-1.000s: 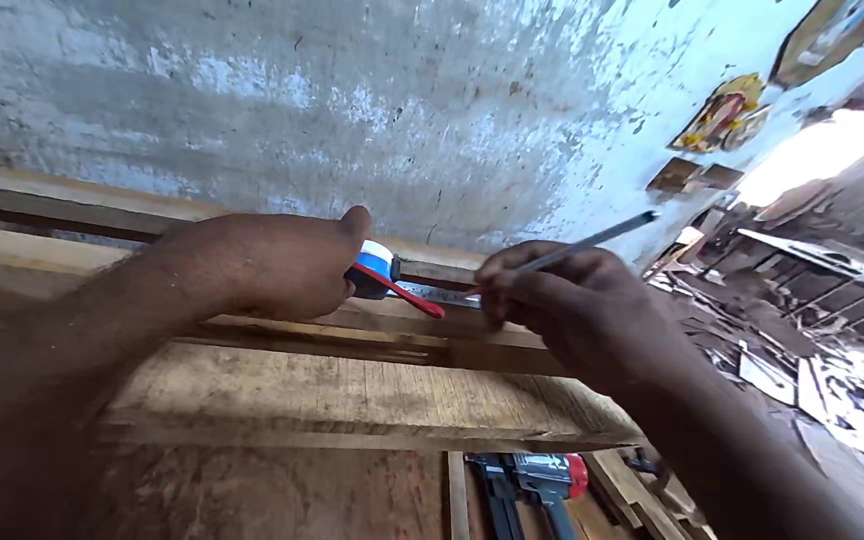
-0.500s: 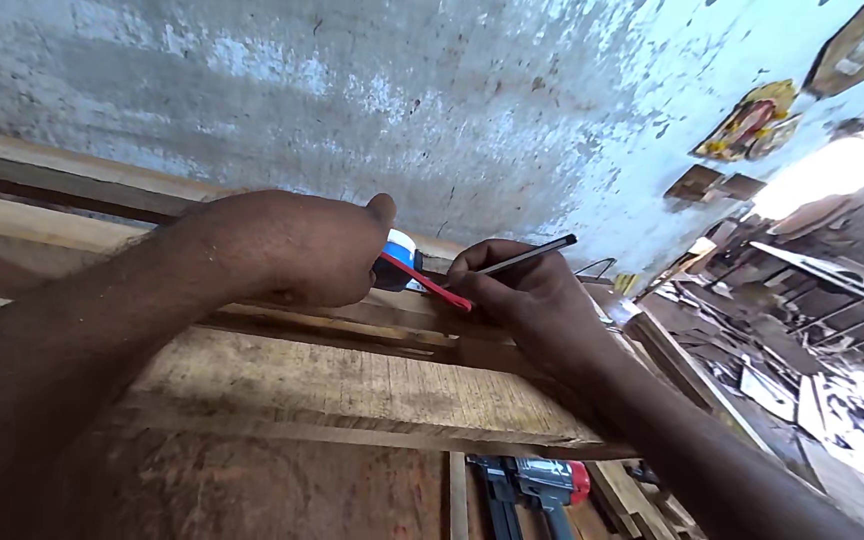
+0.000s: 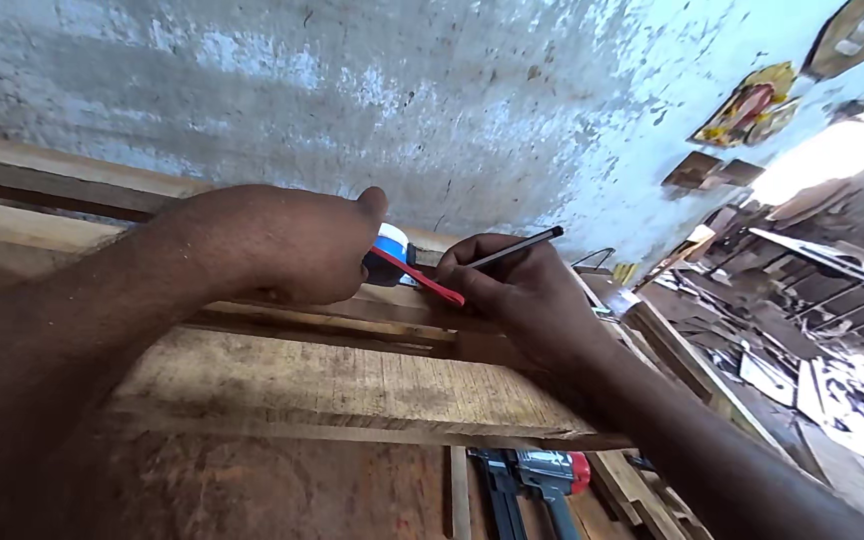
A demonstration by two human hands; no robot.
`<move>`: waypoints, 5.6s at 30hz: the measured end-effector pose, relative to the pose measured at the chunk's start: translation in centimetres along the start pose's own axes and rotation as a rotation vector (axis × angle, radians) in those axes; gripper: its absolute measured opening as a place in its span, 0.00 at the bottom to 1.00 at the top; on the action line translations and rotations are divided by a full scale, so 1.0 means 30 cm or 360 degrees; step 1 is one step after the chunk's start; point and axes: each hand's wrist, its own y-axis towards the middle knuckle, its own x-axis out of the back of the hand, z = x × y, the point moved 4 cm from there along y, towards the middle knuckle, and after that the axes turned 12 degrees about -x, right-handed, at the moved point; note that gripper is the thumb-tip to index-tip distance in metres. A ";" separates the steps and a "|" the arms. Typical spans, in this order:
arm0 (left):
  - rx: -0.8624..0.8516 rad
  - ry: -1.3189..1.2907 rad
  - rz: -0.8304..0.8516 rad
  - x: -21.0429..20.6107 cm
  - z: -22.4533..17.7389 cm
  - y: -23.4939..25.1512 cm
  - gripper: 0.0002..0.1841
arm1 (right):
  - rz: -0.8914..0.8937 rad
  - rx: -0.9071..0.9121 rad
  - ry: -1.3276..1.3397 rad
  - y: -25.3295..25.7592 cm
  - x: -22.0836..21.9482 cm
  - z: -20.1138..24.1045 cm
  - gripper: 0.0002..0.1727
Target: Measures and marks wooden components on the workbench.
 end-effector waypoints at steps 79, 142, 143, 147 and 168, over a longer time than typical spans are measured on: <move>-0.0416 -0.0069 -0.0122 0.015 0.036 0.023 0.20 | 0.0115 -0.0036 0.0008 0.022 0.015 -0.004 0.07; -0.0152 0.0078 -0.0140 -0.013 0.034 0.037 0.22 | -0.0219 -0.0144 -0.1217 -0.343 0.151 -0.084 0.22; -0.0155 0.0076 -0.0136 -0.014 0.036 0.040 0.22 | -0.0242 -0.0146 -0.1225 -0.338 0.146 -0.088 0.23; -0.0172 0.0065 -0.0146 -0.010 0.044 0.048 0.22 | -0.0377 -0.0190 -0.1268 -0.330 0.143 -0.095 0.24; -0.0215 0.0110 -0.0165 -0.023 0.069 0.056 0.20 | -0.0611 -0.0048 -0.1256 -0.348 0.139 -0.110 0.20</move>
